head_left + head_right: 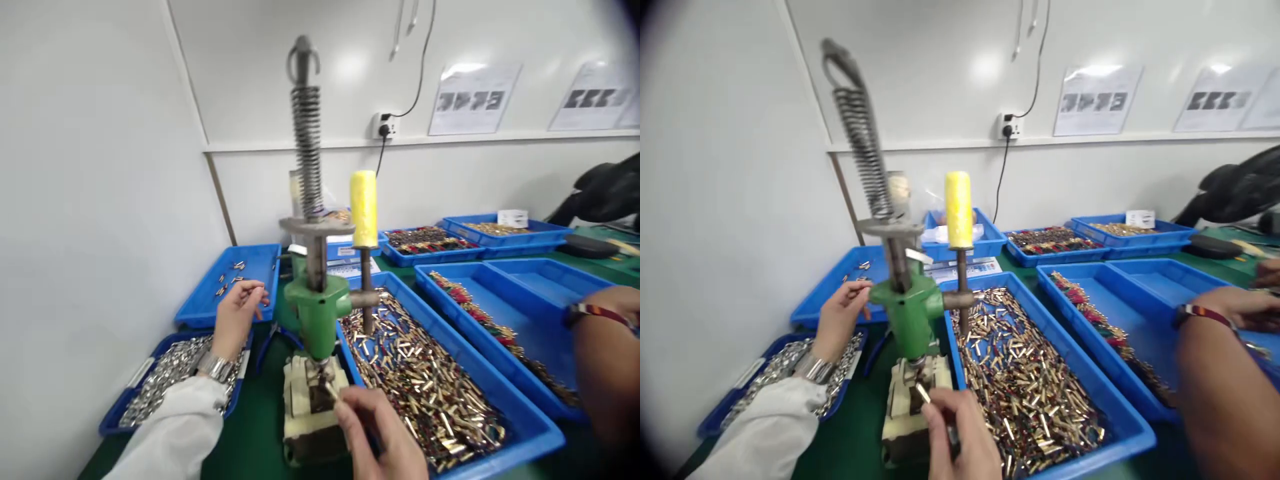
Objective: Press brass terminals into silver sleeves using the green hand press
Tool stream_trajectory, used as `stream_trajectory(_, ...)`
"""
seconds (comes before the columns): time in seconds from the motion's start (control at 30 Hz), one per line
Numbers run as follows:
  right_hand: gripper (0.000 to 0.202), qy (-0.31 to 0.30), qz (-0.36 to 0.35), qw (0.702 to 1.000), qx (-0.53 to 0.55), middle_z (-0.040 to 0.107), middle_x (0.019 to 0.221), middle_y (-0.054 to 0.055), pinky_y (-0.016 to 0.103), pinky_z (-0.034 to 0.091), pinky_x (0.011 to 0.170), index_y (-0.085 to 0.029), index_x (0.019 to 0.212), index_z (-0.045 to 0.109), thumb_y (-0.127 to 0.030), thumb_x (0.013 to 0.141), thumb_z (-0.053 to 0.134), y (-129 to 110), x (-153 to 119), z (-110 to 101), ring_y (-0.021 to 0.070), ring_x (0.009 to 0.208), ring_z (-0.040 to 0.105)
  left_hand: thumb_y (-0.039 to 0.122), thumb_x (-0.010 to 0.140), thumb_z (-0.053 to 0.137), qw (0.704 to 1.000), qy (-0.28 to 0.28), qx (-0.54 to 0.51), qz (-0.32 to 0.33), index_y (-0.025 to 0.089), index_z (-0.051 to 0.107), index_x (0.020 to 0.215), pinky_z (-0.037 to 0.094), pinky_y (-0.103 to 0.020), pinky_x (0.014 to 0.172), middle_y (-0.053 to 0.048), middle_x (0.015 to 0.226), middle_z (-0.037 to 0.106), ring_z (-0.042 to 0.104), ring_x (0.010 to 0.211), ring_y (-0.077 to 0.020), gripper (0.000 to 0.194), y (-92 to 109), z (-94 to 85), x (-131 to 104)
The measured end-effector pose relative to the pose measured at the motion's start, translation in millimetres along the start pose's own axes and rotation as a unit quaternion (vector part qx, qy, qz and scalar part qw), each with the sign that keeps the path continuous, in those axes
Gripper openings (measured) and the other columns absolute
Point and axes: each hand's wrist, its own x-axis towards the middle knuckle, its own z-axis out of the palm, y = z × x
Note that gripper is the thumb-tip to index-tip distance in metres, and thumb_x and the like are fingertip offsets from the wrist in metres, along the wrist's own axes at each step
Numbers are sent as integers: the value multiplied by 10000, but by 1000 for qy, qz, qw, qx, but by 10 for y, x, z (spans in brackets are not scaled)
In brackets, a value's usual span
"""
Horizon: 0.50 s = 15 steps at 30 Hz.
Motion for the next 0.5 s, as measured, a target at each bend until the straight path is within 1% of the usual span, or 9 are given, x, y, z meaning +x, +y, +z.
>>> stream_trajectory(0.07,286,-8,59,997,46,712,766,43,271,562,577,-226,903,708,-497,879,620,-28,68,137,184,624,667,432,785,683,996,-35,-83,-19,180,619,960,450,-237,497,-22,767,668,612,617,-143,313,-28,64,-178)
stream_trajectory(0.1,340,0,86,994,68,714,766,52,276,558,560,-206,908,707,-532,867,620,-54,91,215,184,605,658,438,781,697,991,-57,-115,-31,182,616,966,441,-232,487,-21,777,666,621,632,-145,326,-26,110,-274)
stream_trajectory(0.17,422,37,126,987,94,719,794,74,283,543,529,-176,923,700,-583,841,623,-114,107,370,186,592,641,450,772,717,980,-112,-157,-50,183,616,953,426,-226,478,-20,783,663,627,647,-147,339,-2,213,-458)
stream_trajectory(0.23,457,67,143,982,108,714,796,80,281,532,503,-161,942,693,-599,830,627,-154,95,496,186,584,634,463,767,726,966,-179,-175,-65,177,626,897,414,-226,489,-17,752,657,611,632,-141,330,32,298,-607)
stream_trajectory(0.3,461,77,145,980,114,697,754,67,278,537,501,-153,973,684,-590,841,621,-148,73,566,185,576,634,461,756,745,950,-237,-190,-77,167,634,826,411,-233,529,-7,707,642,572,603,-124,322,60,343,-709)
stream_trajectory(0.33,459,74,140,981,115,692,741,61,280,544,513,-149,983,679,-584,851,612,-129,63,577,184,577,637,455,746,759,943,-251,-201,-82,163,635,796,409,-236,554,0,688,630,551,597,-116,321,70,350,-743)
stream_trajectory(0.4,455,55,117,986,102,696,759,62,289,561,552,-145,989,676,-576,867,598,-69,45,557,185,595,649,442,724,787,933,-258,-230,-100,156,640,764,402,-242,600,10,675,613,520,603,-106,324,81,339,-787)
stream_trajectory(0.5,446,23,71,995,59,712,845,80,308,574,615,-149,1027,684,-559,892,576,20,27,479,187,640,665,428,689,824,912,-256,-280,-154,151,657,764,408,-251,677,-2,724,628,542,679,-118,332,92,303,-821)
